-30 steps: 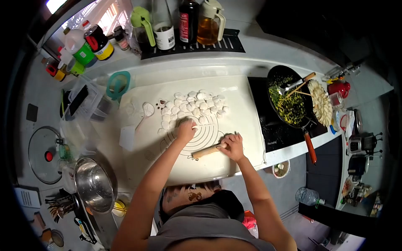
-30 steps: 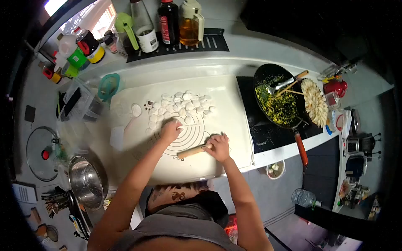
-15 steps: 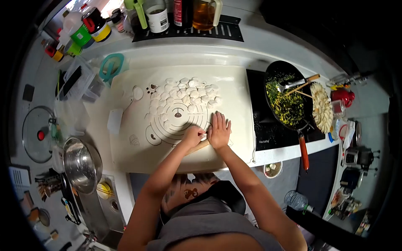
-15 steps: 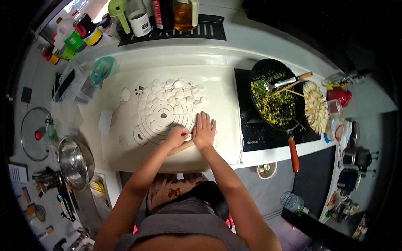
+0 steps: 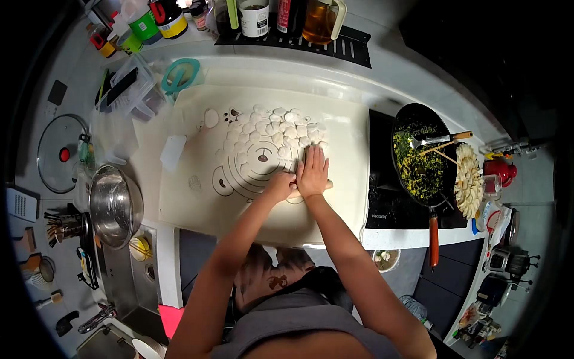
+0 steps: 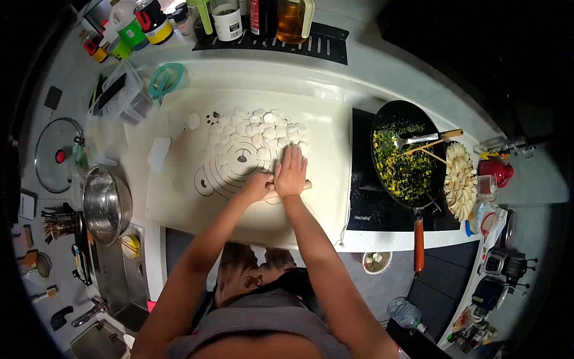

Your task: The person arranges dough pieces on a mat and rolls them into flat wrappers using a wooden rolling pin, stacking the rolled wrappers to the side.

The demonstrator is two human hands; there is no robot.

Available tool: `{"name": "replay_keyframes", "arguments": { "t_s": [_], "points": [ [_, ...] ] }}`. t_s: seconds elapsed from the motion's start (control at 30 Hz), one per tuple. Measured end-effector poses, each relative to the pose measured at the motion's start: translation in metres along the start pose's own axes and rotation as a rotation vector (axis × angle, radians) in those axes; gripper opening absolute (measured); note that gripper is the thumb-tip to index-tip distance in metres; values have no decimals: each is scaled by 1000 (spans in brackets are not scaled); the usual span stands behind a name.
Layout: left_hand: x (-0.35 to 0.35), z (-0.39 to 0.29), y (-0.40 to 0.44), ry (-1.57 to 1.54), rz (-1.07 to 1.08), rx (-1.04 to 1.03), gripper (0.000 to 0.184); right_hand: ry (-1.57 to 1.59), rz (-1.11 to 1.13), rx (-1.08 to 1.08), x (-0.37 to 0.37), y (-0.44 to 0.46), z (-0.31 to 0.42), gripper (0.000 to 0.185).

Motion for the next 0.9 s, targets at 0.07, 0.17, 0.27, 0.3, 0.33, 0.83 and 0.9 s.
{"name": "replay_keyframes", "arguments": {
  "t_s": [0.07,0.17,0.27,0.3,0.33,0.83,0.9],
  "points": [
    [2,2,-5,-35,-5,3,9,-55,105,23,8,-28,0,61],
    [-9,11,-8,-71,-39,-12,10,-145,179,43,20,-73,-11,64],
    [-10,14,-14,-190,-47,161,14,-203,224,36,25,-88,-14,64],
    [-9,16,-18,-228,-48,212,15,-201,183,50,24,-83,-12,65],
    [-11,19,-20,-229,-40,217,16,-198,145,65,20,-73,-9,65],
    [2,19,-3,-72,7,-27,12,94,49,59,-8,28,11,61],
    [2,15,-5,-3,-52,-89,12,22,87,79,9,-9,7,61]
  ]
}}
Point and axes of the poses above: each hand's wrist, its own y-axis towards the middle knuckle, its own x-axis out of the back of the hand, z = x × y, the point moved 6 cm from there along y, towards the middle knuckle, and after that the axes turned 6 degrees about y, right-handed, at the moved point
